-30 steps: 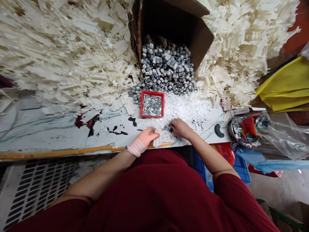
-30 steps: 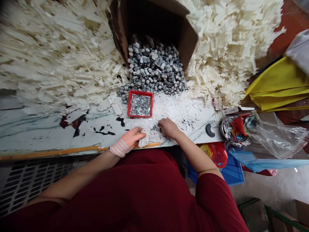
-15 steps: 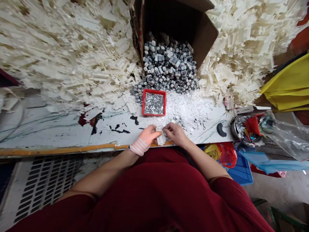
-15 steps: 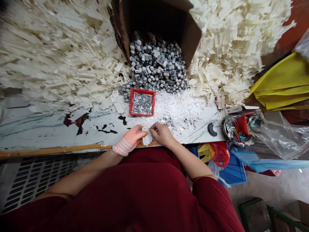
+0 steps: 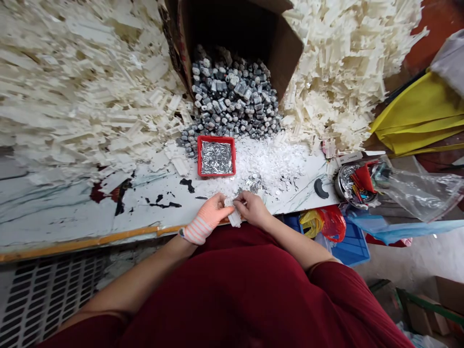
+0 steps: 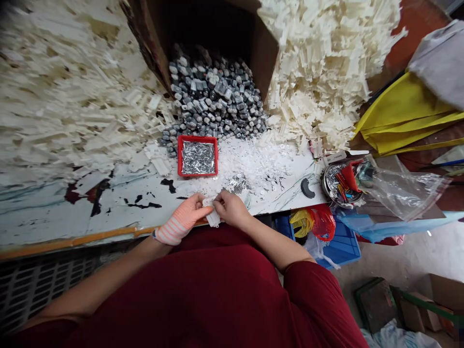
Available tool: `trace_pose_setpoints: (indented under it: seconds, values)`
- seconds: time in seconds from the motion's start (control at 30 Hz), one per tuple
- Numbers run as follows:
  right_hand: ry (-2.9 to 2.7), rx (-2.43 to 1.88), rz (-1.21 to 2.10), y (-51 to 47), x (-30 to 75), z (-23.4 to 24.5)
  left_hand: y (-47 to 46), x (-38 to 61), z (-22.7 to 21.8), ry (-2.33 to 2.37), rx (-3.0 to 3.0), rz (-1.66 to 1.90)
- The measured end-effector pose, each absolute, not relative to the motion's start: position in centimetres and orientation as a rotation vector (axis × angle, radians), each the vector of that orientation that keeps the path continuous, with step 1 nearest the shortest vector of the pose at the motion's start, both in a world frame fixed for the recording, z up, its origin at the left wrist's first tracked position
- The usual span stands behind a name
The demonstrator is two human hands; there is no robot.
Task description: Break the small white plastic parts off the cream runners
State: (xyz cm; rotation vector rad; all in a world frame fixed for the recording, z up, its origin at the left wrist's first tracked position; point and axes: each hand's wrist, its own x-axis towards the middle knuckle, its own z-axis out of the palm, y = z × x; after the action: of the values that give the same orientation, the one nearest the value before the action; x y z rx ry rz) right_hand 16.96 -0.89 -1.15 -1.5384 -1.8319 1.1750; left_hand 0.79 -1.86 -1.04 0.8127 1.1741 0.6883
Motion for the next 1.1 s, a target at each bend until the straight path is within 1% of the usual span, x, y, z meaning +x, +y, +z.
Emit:
trace_pose_setpoints:
  seconds: [0.1, 0.13, 0.17, 0.2, 0.27, 0.33, 0.5, 0.57, 0.67, 0.8, 0.97, 1.1]
  values:
    - [-1.762, -1.46, 1.437, -0.2, 18.2, -1.5, -1.8, 0.9, -0.9, 1.151, 0.764, 0.674]
    - [-1.774, -1.452, 1.478, 0.4, 18.8, -1.6, -1.7, 1.0, -1.0, 1.146, 0.742, 0.669]
    - [-1.808, -1.489, 1.439, 1.1, 19.6, -1.6, -1.6, 1.0, -1.0, 1.151, 0.733, 0.673]
    - [-1.85, -1.57, 1.319, 1.9, 20.3, -1.6, -1.4, 1.0, -1.1, 1.161, 0.739, 0.689]
    - [-1.939, -1.762, 0.948, 3.6, 21.4, -1.6, -1.2, 1.0, -1.4, 1.168, 0.763, 0.737]
    - [-2.077, -1.838, 0.658, 5.0, 21.8, -1.7, -1.0, 1.0, -1.5, 1.168, 0.771, 0.763]
    - [-2.411, -1.862, 0.329, 6.5, 19.9, -2.4, -0.8, 1.0, -0.9, 1.245, 0.773, 0.737]
    - [-2.484, -1.882, 0.314, 6.4, 19.3, -2.7, -0.7, 1.0, -0.8, 1.239, 0.759, 0.741]
    - [-2.576, -1.82, 0.4, 5.9, 19.4, -2.8, -0.7, 0.8, -1.1, 1.209, 0.729, 0.739]
    - [-2.562, -1.769, 0.463, 5.4, 20.3, -2.6, -0.6, 0.6, -1.8, 1.181, 0.678, 0.745]
    - [-2.475, -1.833, 0.456, 5.3, 20.1, -2.4, -0.4, 0.6, -2.4, 1.152, 0.633, 0.745]
    - [-2.535, -1.891, 0.355, 5.4, 19.0, -2.8, -0.5, 0.5, -2.5, 1.168, 0.659, 0.756]
